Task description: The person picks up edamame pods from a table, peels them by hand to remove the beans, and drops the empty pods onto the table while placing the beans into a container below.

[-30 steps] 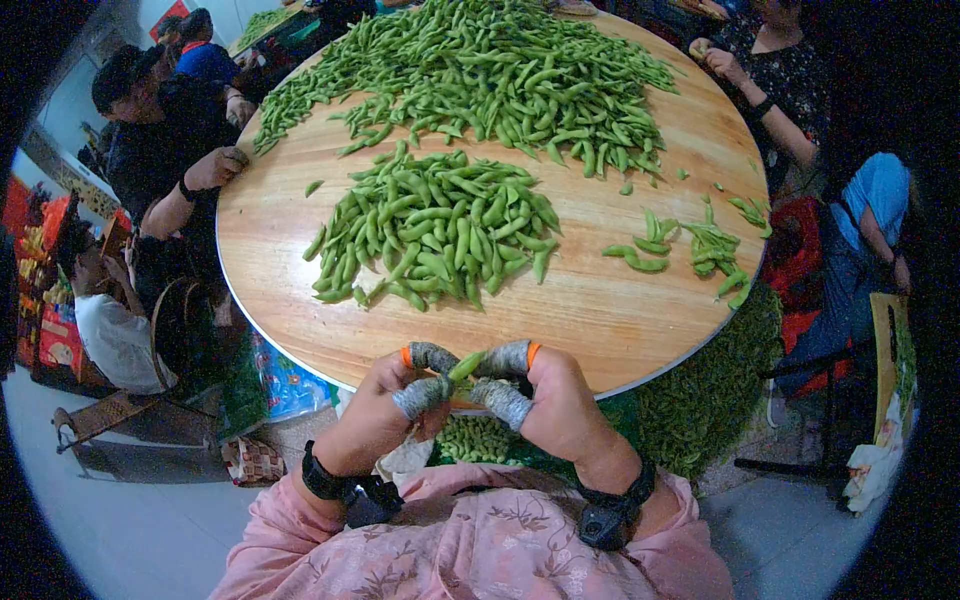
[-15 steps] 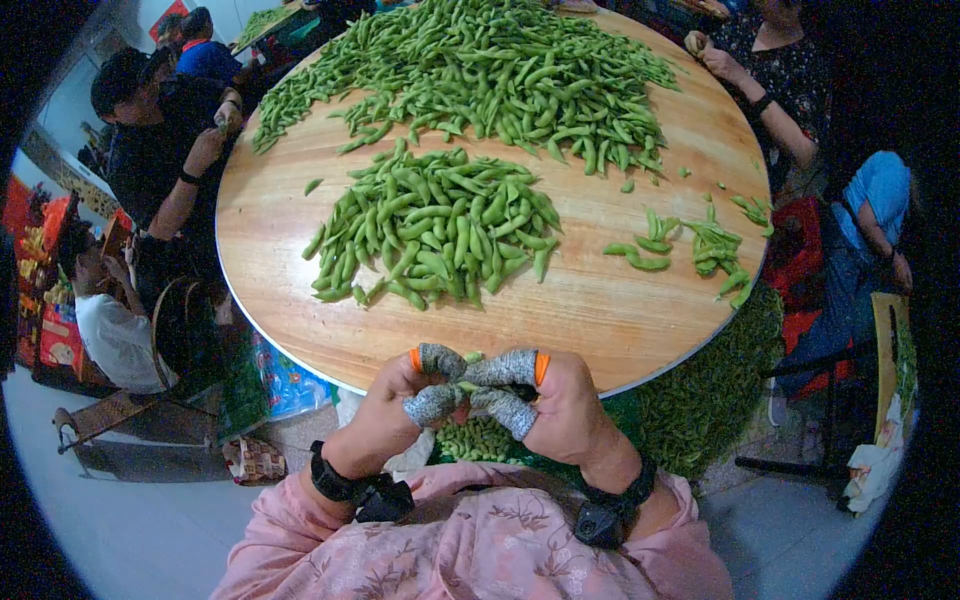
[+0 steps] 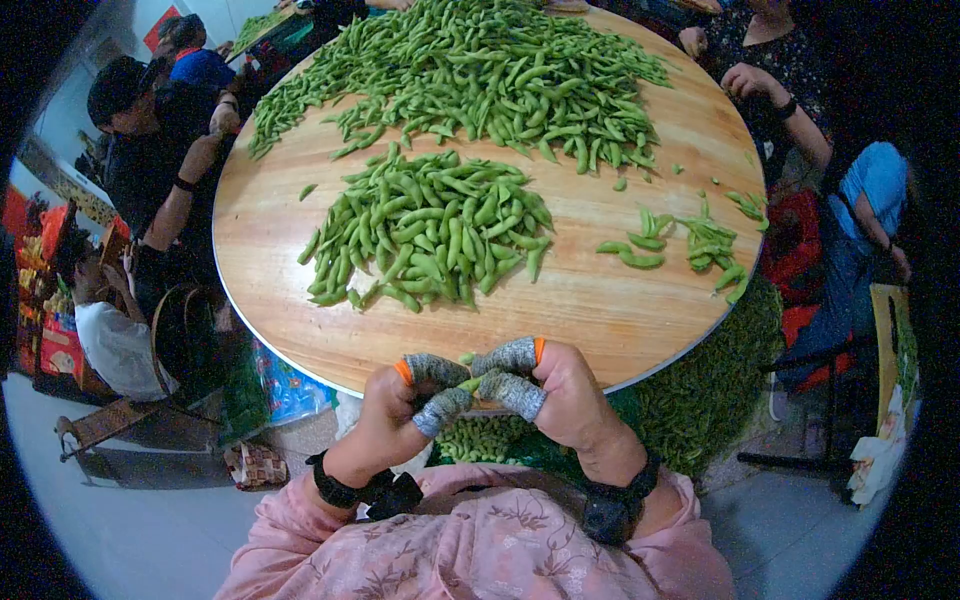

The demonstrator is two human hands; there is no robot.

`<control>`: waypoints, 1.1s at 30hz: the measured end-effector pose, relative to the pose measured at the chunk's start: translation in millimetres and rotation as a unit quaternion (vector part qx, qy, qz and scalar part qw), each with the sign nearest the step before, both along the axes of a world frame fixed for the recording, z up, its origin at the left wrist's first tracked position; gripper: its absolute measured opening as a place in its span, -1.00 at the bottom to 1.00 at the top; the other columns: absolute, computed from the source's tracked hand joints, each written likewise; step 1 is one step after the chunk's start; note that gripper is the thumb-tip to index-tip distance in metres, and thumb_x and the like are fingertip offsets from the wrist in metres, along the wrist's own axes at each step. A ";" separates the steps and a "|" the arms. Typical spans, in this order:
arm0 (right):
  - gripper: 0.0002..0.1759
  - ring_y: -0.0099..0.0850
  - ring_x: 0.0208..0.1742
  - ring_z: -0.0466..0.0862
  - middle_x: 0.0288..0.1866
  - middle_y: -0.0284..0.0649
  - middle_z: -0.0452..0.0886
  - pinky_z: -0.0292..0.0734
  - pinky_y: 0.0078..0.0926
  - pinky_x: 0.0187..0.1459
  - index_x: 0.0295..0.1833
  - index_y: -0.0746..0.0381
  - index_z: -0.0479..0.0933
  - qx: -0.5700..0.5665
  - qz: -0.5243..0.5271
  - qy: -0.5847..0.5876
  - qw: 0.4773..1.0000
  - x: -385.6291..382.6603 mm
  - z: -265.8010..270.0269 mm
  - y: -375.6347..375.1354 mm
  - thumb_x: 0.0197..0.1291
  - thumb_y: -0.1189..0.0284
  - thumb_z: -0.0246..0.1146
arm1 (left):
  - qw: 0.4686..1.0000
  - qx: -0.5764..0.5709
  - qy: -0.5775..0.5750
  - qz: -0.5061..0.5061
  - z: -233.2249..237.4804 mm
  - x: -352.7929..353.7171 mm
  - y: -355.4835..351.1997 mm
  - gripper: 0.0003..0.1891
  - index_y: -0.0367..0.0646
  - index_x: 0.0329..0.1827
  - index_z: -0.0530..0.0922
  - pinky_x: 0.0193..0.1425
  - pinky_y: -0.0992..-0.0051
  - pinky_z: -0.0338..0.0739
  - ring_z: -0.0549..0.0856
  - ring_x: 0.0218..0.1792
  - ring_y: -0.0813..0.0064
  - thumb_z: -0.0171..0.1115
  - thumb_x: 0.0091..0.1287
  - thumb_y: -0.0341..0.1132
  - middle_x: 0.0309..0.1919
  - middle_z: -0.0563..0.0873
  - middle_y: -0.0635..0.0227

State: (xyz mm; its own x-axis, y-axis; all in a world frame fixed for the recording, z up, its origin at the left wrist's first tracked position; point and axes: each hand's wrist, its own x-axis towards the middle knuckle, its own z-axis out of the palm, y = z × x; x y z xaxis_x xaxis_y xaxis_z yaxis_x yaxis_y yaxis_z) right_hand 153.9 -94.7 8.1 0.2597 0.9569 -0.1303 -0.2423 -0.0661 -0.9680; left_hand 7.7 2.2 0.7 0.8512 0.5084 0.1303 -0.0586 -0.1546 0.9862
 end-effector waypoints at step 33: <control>-0.76 -0.53 -0.58 0.46 -0.46 -0.23 0.52 0.25 -0.79 -0.67 -0.19 0.31 0.42 0.017 -0.048 0.333 0.941 8.0 -11.8 -1.3 0.00 0.43 0.12 | 0.976 -0.214 0.012 -0.024 3.2 5.9 8.5 -0.69 -0.27 -0.03 0.31 -0.30 0.72 0.33 0.44 -0.38 0.73 0.09 0.16 -0.44 -0.41 0.48 0.48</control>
